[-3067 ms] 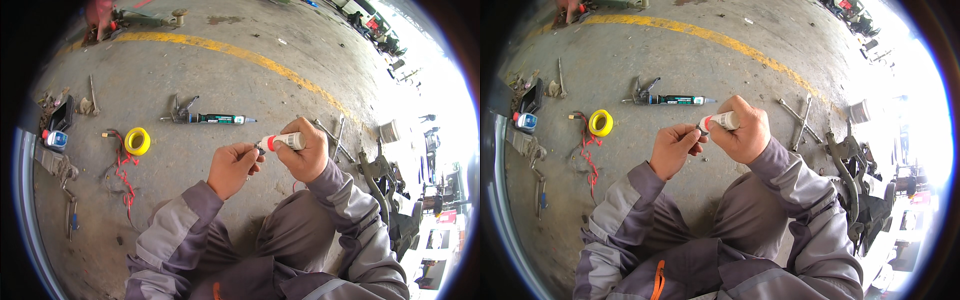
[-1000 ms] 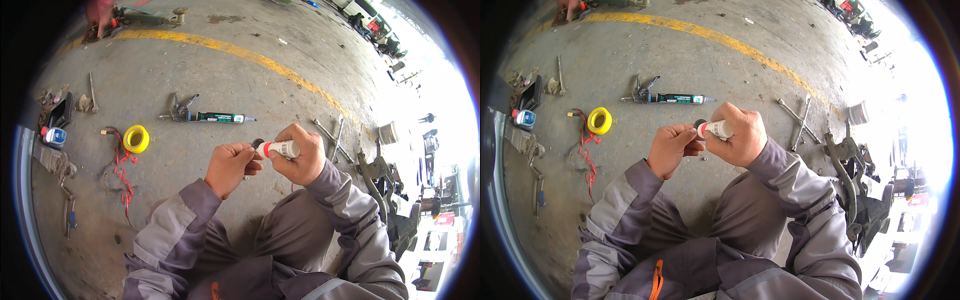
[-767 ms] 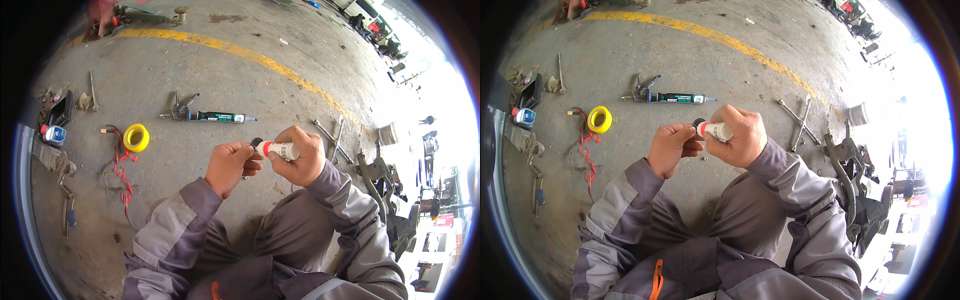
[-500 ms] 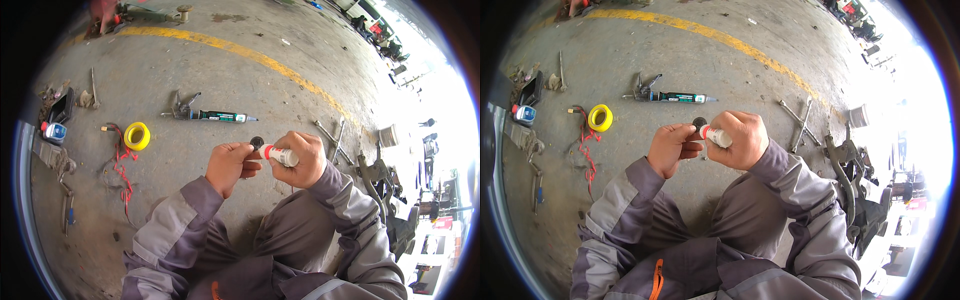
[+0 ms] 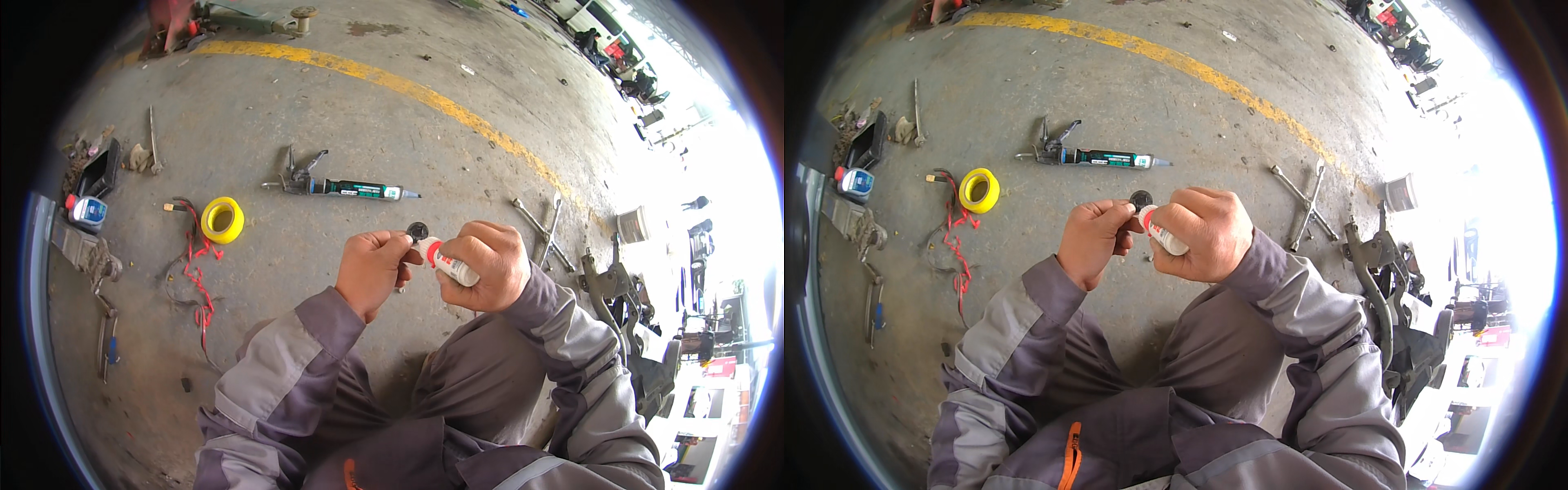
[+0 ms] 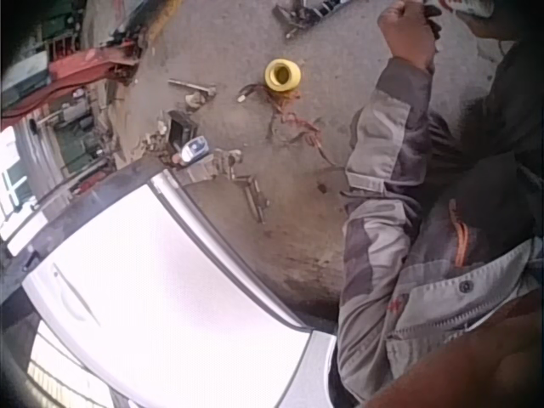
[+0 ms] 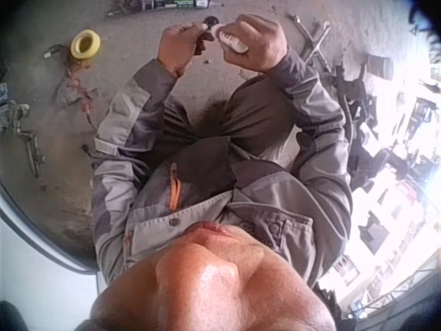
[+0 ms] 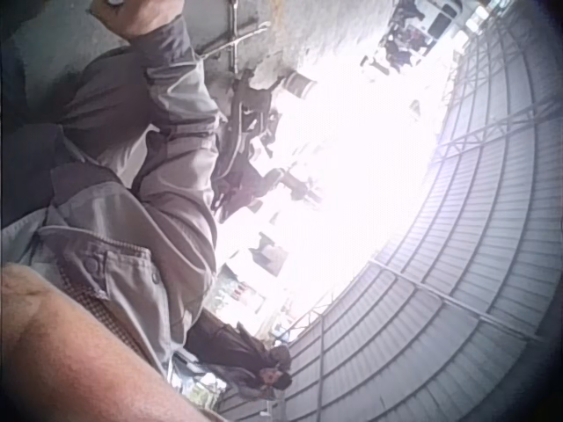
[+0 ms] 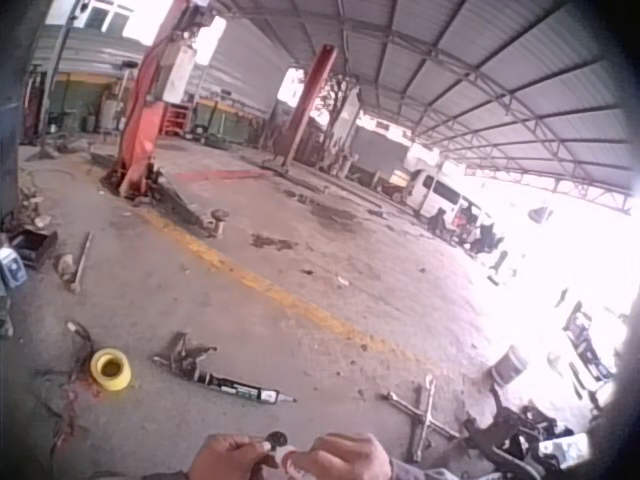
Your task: The person removes a small black plastic fastener from a car door frame, walks to another area, sits on the floor, applies adhesive to the fastener, then returns to the door and reinstalls the fastener and a rubber weatherstrip seal.
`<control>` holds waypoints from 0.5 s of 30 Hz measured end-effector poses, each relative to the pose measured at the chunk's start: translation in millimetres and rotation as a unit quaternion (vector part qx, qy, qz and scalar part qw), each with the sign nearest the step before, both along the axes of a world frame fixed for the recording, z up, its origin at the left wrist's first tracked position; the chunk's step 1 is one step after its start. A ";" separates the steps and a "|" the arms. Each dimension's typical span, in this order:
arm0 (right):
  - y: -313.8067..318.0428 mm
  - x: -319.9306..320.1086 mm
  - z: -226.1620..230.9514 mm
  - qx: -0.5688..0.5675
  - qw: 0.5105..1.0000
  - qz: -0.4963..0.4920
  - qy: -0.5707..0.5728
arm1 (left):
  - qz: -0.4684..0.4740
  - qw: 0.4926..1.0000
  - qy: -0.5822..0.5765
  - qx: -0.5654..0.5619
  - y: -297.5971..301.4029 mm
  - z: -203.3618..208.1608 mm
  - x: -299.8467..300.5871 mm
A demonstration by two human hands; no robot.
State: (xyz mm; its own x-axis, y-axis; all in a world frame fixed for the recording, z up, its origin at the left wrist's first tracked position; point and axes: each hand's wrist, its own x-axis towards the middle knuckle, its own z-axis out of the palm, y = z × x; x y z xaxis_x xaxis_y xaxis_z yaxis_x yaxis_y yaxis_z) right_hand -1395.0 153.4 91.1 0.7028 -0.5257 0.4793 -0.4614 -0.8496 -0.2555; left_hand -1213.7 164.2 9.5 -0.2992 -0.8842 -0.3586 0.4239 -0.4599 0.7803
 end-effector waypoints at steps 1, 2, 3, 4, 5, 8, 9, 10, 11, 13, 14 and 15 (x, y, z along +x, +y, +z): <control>0.0 -0.4 0.2 -0.001 1.000 -0.004 0.003 | 0.002 1.000 -0.001 0.001 0.3 0.3 0.0; 0.0 -0.9 0.5 -0.002 1.000 -0.011 0.000 | 0.004 1.000 -0.002 0.002 0.6 0.5 0.1; 0.3 -1.2 0.6 -0.002 1.000 -0.014 0.006 | 0.002 1.000 -0.008 0.003 1.0 0.8 0.5; 0.5 -1.7 0.9 -0.001 1.000 -0.021 0.006 | -0.001 1.000 -0.015 0.004 1.3 1.0 1.0; 0.7 -2.1 1.1 0.001 1.000 -0.028 0.007 | -0.003 1.000 -0.015 0.003 1.5 1.2 1.5; 1.0 -2.9 1.7 0.011 1.000 -0.013 0.013 | -0.005 1.000 -0.014 0.001 1.4 1.4 2.2; 0.9 -3.1 1.8 0.007 1.000 -0.016 0.011 | -0.004 1.000 -0.014 0.000 1.4 1.5 2.1; 0.8 -3.2 1.9 0.005 1.000 -0.020 0.011 | -0.003 1.000 -0.013 0.001 1.4 1.7 2.0; 0.7 -3.5 2.1 0.003 1.000 -0.024 0.012 | -0.004 1.000 -0.011 0.003 1.4 1.9 1.9; 0.6 -4.3 2.2 0.002 1.000 -0.022 0.019 | 0.000 1.000 -0.017 0.003 1.5 2.4 1.6; 0.6 -4.8 2.2 0.001 1.000 -0.021 0.022 | 0.001 1.000 -0.018 0.004 1.5 2.6 1.3; 0.5 -5.1 2.0 0.000 1.000 -0.020 0.019 | 0.006 1.000 -0.016 0.004 1.4 2.9 0.9</control>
